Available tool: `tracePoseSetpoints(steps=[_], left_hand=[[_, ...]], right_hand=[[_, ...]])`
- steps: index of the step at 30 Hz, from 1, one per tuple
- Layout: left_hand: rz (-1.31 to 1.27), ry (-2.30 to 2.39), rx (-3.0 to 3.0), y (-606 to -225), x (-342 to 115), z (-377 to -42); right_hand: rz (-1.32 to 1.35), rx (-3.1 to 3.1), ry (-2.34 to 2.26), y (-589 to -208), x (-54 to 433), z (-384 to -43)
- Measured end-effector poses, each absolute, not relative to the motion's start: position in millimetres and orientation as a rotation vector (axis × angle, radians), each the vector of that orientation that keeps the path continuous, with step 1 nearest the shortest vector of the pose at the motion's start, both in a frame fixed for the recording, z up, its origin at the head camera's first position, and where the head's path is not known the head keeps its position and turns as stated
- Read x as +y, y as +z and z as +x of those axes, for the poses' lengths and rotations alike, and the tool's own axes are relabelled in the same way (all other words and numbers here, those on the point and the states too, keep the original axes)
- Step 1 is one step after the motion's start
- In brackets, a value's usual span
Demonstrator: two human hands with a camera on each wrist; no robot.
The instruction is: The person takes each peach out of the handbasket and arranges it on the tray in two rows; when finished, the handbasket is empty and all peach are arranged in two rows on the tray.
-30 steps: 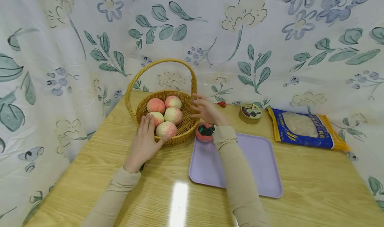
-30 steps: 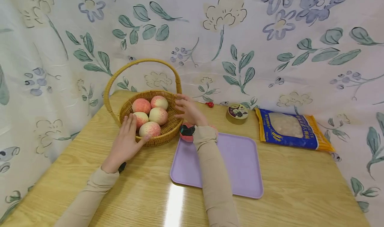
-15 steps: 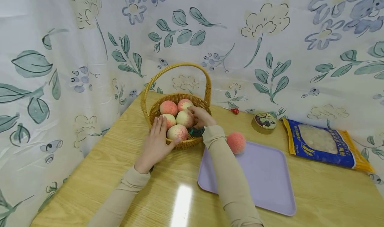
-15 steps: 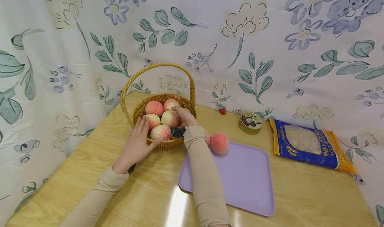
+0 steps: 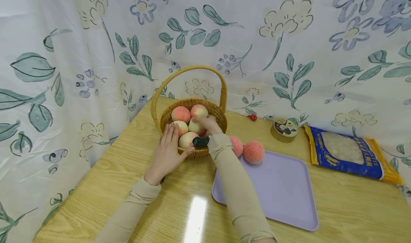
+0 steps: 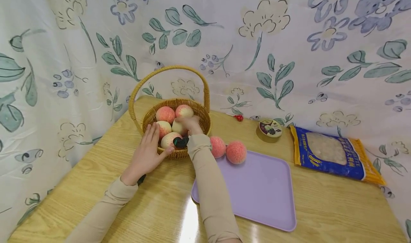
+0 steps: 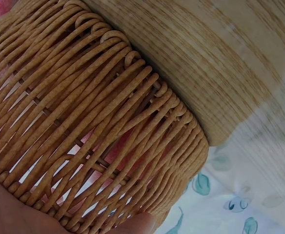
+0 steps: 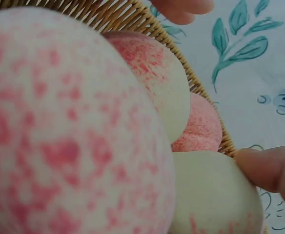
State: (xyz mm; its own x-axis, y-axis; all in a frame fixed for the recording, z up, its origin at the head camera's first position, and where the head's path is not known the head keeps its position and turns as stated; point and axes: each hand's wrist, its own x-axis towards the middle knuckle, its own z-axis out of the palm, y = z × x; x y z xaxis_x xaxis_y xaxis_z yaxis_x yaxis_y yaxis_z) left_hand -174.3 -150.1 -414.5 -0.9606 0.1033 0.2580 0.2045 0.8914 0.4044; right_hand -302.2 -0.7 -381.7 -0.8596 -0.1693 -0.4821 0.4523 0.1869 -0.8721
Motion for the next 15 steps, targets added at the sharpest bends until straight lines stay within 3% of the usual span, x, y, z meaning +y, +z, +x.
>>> tracePoseSetpoints(steps=[15], left_hand=[[-0.235,-0.671,-2.85,-414,-149,-175]], right_hand=[[0.102,1.728,-2.067,-381,22,-298]])
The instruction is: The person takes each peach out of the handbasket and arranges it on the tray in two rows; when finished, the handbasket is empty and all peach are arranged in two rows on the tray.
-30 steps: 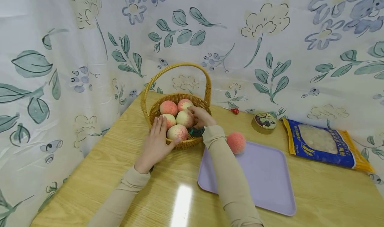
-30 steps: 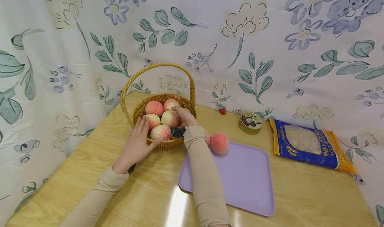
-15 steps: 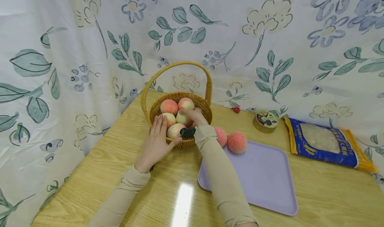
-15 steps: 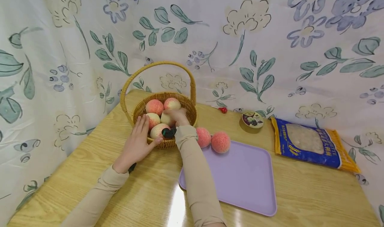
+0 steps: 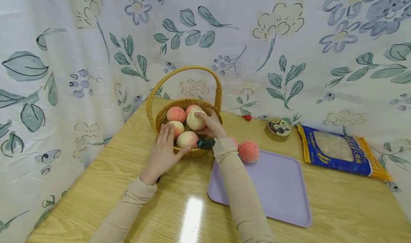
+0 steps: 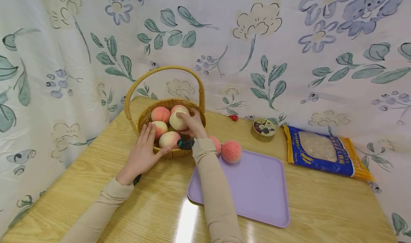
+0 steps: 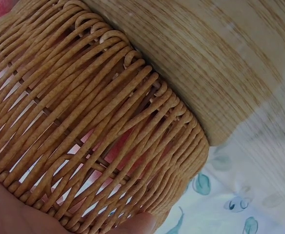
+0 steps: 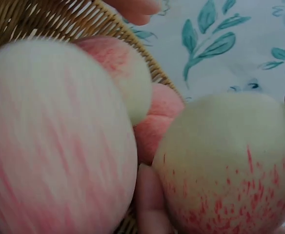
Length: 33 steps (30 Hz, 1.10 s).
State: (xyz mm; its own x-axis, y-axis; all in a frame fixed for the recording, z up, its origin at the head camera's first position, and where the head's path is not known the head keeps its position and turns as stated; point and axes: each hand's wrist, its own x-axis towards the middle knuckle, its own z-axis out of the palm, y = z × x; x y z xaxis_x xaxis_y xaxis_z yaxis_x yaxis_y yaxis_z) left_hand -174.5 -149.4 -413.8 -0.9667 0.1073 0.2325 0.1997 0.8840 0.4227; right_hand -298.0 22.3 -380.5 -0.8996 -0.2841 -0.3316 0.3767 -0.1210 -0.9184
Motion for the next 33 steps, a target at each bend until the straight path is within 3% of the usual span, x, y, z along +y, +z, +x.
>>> tracePoseSetpoints(steps=[15,33], left_hand=[[-0.242,-0.659,-2.841,-417,-148,-176],[-0.277,-0.665,-2.809,-419,-150,-180]], right_hand=[[-0.095,1.468,-2.352,-360,68,-287],[0.0,1.594,-2.483,-371,205,-266]])
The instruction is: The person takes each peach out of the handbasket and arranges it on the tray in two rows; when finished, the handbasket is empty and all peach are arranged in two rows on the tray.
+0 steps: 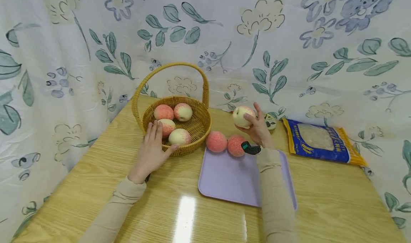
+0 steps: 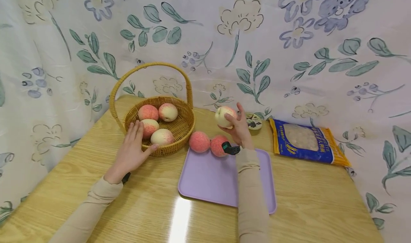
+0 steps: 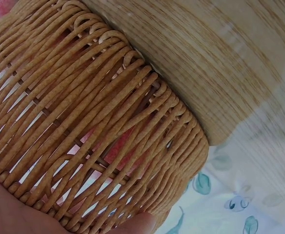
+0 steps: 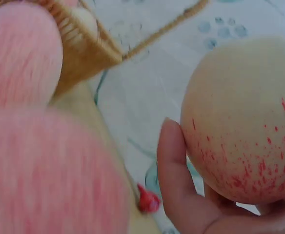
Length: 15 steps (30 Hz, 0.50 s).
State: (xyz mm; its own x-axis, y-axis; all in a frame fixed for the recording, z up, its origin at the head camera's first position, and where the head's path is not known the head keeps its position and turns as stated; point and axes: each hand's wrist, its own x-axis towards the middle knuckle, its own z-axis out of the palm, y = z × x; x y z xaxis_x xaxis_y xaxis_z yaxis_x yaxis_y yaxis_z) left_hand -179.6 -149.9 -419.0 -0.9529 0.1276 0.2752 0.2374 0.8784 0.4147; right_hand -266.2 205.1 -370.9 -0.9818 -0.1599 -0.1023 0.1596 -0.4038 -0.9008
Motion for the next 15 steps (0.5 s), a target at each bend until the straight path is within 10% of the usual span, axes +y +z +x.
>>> tracePoseSetpoints(steps=[15], left_hand=[[-0.291,-0.683,-2.815,-419,-149,-181]], right_hand=[[-0.044,1.674,-2.509,-424,275,-229]])
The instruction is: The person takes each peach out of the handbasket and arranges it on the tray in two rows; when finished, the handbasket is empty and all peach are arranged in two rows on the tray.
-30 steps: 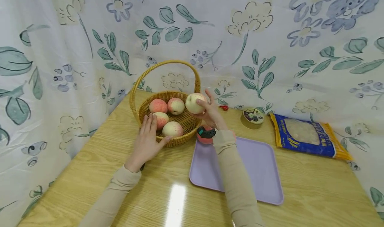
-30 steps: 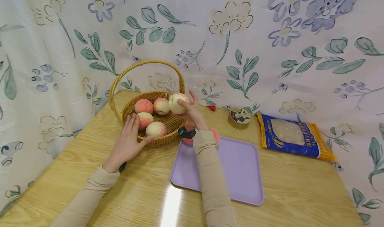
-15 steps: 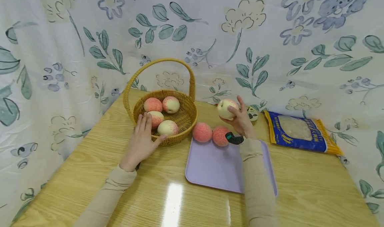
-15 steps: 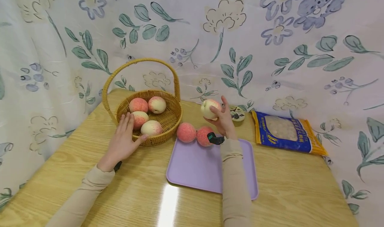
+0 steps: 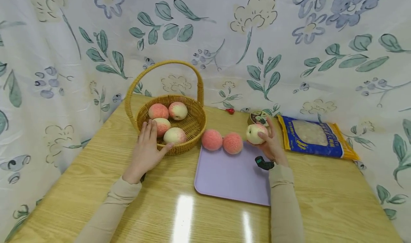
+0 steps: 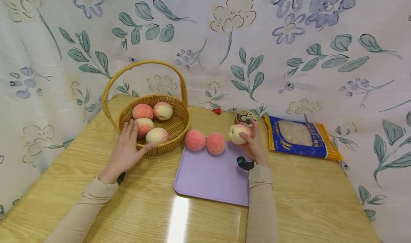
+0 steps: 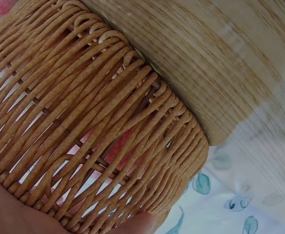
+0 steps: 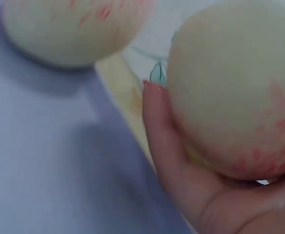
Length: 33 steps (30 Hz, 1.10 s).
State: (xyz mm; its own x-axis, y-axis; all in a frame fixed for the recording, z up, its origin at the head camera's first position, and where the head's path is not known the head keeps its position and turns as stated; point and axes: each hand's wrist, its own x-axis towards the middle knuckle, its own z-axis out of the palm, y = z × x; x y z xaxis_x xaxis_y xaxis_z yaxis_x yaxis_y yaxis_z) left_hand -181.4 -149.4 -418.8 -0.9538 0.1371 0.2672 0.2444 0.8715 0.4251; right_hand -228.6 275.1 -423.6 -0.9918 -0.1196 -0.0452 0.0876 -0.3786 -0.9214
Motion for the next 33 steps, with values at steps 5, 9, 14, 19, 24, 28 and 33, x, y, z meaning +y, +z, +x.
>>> tracePoseSetpoints(steps=[5,9,14,19,24,28,33], left_hand=[[-0.293,-0.669,-2.806,-420,-150,-181],[-0.292,-0.666,-2.8,-418,-150,-181],[-0.289,-0.663,-2.802,-418,-148,-181],[-0.285,-0.662,-2.814,-416,-148,-180],[-0.283,-0.649,-2.824,-417,-148,-180],[-0.287,-0.644,-2.811,-418,-148,-181],[-0.279,-0.652,-2.816,-419,-149,-182]], right_hand=[[-0.072,1.786,-2.481,-439,285,-223],[-0.115,1.85,-2.448,-444,287,-223],[-0.05,1.923,-2.388,-442,284,-221],[0.004,1.98,-2.35,-439,279,-219],[0.029,2.059,-2.286,-437,276,-220],[0.051,2.153,-2.153,-435,274,-223],[0.068,2.225,-2.023,-434,272,-227]])
